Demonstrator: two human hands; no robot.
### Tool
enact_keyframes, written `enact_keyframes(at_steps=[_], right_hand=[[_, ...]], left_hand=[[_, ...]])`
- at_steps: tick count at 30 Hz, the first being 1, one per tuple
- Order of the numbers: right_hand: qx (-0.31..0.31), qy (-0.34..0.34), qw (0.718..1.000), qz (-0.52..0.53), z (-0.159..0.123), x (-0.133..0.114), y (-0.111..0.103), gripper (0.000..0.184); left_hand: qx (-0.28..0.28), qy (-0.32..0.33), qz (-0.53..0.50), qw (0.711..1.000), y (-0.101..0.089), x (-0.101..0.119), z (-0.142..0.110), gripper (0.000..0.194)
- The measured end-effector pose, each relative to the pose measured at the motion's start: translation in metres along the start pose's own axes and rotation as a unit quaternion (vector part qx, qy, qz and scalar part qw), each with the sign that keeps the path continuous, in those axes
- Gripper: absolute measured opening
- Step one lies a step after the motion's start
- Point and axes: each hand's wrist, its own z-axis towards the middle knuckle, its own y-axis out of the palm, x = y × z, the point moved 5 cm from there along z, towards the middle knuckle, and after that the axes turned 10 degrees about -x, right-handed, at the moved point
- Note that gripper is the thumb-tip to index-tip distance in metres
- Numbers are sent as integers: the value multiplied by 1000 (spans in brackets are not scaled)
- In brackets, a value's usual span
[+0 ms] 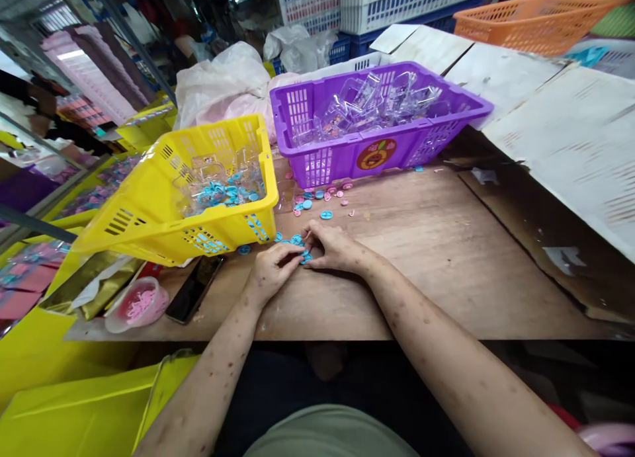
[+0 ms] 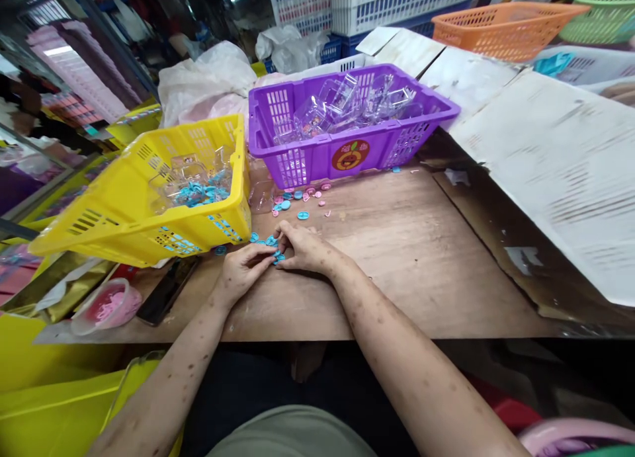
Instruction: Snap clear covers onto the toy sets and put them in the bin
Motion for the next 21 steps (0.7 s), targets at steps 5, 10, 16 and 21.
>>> enact_keyframes(at_steps=[5, 10, 16, 21], right_hand=[[9, -10, 999, 34, 1, 3, 1, 58], [15, -13, 999, 50, -1, 1, -1, 56], [13, -19, 999, 36, -1, -2, -4, 54], [18, -16, 999, 39, -1, -1, -4, 57]], left_hand=[[-13, 30, 5, 999, 5, 3, 2, 12], [41, 41, 12, 998, -6, 8, 0, 11], [15, 57, 19, 998, -4, 7, 0, 11], [-7, 43, 27, 999, 0, 0, 6, 10]])
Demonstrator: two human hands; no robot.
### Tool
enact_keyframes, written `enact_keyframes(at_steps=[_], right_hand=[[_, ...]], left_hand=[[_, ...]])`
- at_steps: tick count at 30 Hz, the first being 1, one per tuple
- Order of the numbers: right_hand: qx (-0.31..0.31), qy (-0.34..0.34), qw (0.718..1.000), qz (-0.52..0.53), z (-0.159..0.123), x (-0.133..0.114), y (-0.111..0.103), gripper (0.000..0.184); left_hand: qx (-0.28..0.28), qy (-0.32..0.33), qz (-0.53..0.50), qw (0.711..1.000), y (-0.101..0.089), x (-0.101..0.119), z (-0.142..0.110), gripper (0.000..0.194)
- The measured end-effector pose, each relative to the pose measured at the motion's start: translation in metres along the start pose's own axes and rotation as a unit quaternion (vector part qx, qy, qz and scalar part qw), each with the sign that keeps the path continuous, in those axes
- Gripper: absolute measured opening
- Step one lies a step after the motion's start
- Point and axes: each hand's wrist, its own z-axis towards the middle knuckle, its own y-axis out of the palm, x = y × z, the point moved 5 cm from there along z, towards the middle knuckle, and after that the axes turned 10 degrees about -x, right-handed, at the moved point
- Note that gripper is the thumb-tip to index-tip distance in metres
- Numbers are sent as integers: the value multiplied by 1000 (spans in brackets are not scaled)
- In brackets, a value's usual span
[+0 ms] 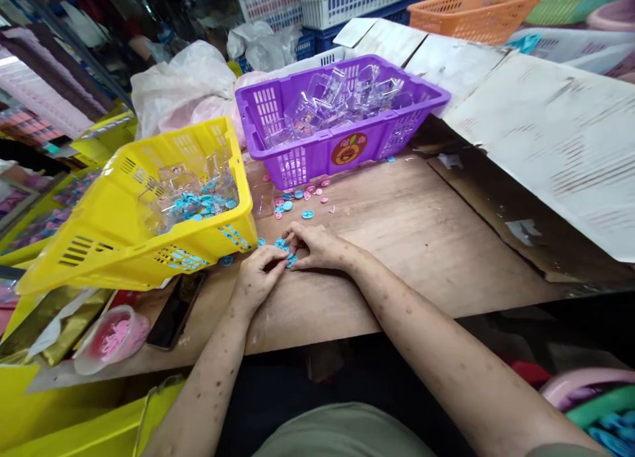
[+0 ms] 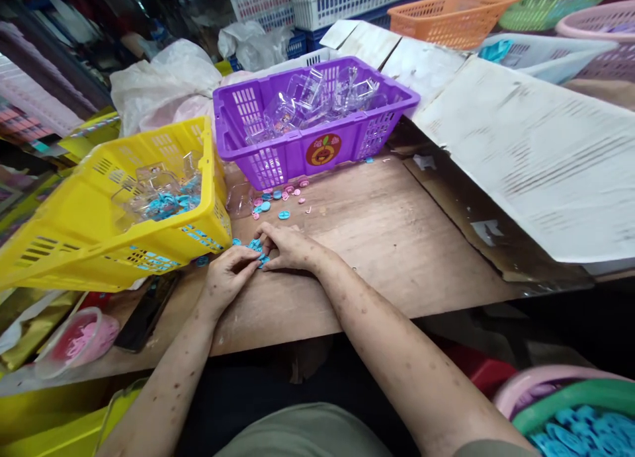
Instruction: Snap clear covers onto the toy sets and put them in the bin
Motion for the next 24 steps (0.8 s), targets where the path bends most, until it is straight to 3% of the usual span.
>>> enact_keyframes(at_steps=[5, 10, 14, 21, 24], right_hand=[[1, 4, 1000, 19, 1, 6, 3, 63], [8, -7, 999, 41, 0, 9, 5, 63], [2, 4, 999, 40, 0, 9, 6, 66], [-27, 34, 999, -18, 2, 2, 9, 64], [-24, 55, 994, -87, 1, -7, 8, 52]], left_hand=[[-7, 21, 7, 1000, 0, 0, 2, 9], [-21, 72, 103, 992, 3, 13, 0, 17], [-10, 74, 118, 990, 2, 18, -3, 21], [-8, 85, 88, 993, 5, -13, -9, 31], [-8, 101, 55, 993, 9, -25, -11, 33]])
